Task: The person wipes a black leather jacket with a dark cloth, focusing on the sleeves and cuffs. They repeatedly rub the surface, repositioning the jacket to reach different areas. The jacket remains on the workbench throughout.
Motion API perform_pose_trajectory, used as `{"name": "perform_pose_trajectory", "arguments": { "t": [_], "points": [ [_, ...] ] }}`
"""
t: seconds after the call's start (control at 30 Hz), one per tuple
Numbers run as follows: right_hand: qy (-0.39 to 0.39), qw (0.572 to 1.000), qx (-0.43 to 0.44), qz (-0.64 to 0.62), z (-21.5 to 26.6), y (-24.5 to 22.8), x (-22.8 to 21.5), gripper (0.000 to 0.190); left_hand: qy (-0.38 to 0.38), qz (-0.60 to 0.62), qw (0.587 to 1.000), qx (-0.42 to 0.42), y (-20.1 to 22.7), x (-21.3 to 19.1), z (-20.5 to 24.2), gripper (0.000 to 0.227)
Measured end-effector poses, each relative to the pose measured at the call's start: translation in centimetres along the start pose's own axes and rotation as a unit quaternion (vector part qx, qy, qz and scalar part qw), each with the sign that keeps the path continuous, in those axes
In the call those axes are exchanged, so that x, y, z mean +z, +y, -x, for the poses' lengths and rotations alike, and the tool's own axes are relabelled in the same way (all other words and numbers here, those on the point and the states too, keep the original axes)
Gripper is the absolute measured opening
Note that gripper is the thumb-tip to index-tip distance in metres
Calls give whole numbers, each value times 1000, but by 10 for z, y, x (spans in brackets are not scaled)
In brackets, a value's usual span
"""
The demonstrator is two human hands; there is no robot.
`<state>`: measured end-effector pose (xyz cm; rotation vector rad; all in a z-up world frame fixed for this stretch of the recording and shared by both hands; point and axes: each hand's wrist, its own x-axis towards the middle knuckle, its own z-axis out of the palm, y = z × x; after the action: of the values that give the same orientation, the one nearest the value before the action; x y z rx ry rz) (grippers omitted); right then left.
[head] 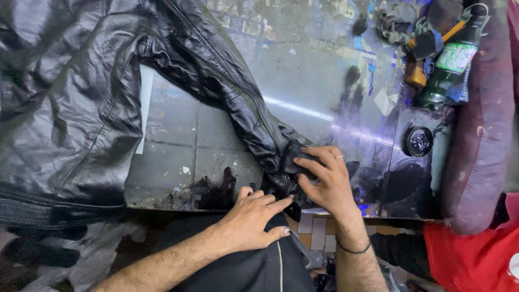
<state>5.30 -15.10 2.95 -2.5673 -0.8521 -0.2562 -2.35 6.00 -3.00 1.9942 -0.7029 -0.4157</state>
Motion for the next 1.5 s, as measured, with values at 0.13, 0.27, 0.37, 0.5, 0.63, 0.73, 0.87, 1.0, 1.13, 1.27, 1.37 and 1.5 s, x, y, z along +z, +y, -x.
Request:
{"name": "perform_pose_trajectory", "arguments": {
  "t": [0.13, 0.27, 0.37, 0.5, 0.63, 0.73, 0.87, 1.0, 1.13, 1.27, 1.37, 1.5],
  "points": [
    [94, 995, 26, 2, -1, -5, 0, 37, -3, 4, 1000, -5, 0, 2, 1, 71],
    [42, 999, -14, 0, -1, -6, 0, 38, 4, 2, 1000, 4, -1, 1, -1, 71],
    [89, 996, 24, -9, 2, -6, 6, 38, -9, 2, 1000, -7, -1, 3, 1, 72],
    [3, 1000, -15, 10, 12, -7, 7, 38, 6, 2, 1000, 2, -1, 1, 2, 71],
    [78, 997, 9, -26, 24, -4, 4, 36, -6, 4, 1000, -4, -2, 2, 2, 71],
    [50, 997, 12, -49, 36, -3, 7, 36, 10, -8, 1000, 3, -2, 2, 5, 69],
    [61, 991, 33, -116, 50, 3, 7, 36, 5, -11, 1000, 0, 0, 0, 7, 70],
    [19, 989, 28, -146, 62, 5, 9, 35, -8, -27, 1000, -2, 0, -2, 9, 70],
    [93, 976, 86, -180, 67, 4, 11, 35, -31, -29, 999, -14, 1, 0, 12, 73],
    [52, 987, 54, -139, 57, -2, 17, 36, -31, -41, 999, -14, 1, -3, 13, 73],
    [102, 987, 62, -108, 44, -8, 20, 37, -34, -36, 999, -13, 3, -2, 13, 74],
    [49, 997, 25, -52, 31, -16, 24, 38, -44, -38, 998, -25, 3, -2, 14, 74]
  ]
}}
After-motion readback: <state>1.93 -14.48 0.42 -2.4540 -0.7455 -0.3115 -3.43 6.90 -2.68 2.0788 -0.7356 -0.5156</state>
